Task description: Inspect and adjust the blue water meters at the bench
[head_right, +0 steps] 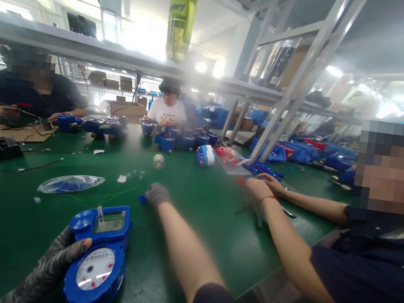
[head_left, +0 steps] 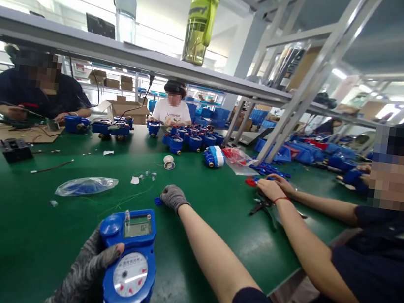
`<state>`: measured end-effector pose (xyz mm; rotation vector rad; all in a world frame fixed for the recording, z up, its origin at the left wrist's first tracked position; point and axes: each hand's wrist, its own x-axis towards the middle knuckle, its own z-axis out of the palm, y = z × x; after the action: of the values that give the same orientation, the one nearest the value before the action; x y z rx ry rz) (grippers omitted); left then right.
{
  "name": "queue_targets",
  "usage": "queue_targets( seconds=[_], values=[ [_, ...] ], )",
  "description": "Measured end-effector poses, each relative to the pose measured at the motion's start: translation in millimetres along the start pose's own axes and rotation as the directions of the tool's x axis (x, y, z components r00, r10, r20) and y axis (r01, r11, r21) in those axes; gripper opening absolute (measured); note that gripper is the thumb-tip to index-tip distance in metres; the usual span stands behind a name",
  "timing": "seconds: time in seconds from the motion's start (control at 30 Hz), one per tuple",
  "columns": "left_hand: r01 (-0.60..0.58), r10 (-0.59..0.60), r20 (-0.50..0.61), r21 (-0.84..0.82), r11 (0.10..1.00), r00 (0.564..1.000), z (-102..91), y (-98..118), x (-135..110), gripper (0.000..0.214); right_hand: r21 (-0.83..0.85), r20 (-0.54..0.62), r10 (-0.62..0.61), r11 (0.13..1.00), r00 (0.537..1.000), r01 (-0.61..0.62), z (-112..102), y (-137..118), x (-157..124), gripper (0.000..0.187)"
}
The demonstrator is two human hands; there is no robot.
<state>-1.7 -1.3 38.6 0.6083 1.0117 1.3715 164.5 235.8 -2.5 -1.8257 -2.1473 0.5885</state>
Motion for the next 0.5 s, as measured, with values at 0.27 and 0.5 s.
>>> queue_targets(
  seconds=[0.27,0.5],
  values=[
    [-0.071,0.069,-0.046,-0.039,0.997,0.997,4.1,-9,1,0.084,-0.081,-0.070,-0.086,0.993,0.994,0.080,-15,13,-22,0.026],
    [-0.147,0.157,-0.121,0.087,0.985,0.980,-12.3,-18,10,0.073,-0.153,-0.120,-0.161,0.978,0.980,0.142,-8,49,-81,0.023]
  ],
)
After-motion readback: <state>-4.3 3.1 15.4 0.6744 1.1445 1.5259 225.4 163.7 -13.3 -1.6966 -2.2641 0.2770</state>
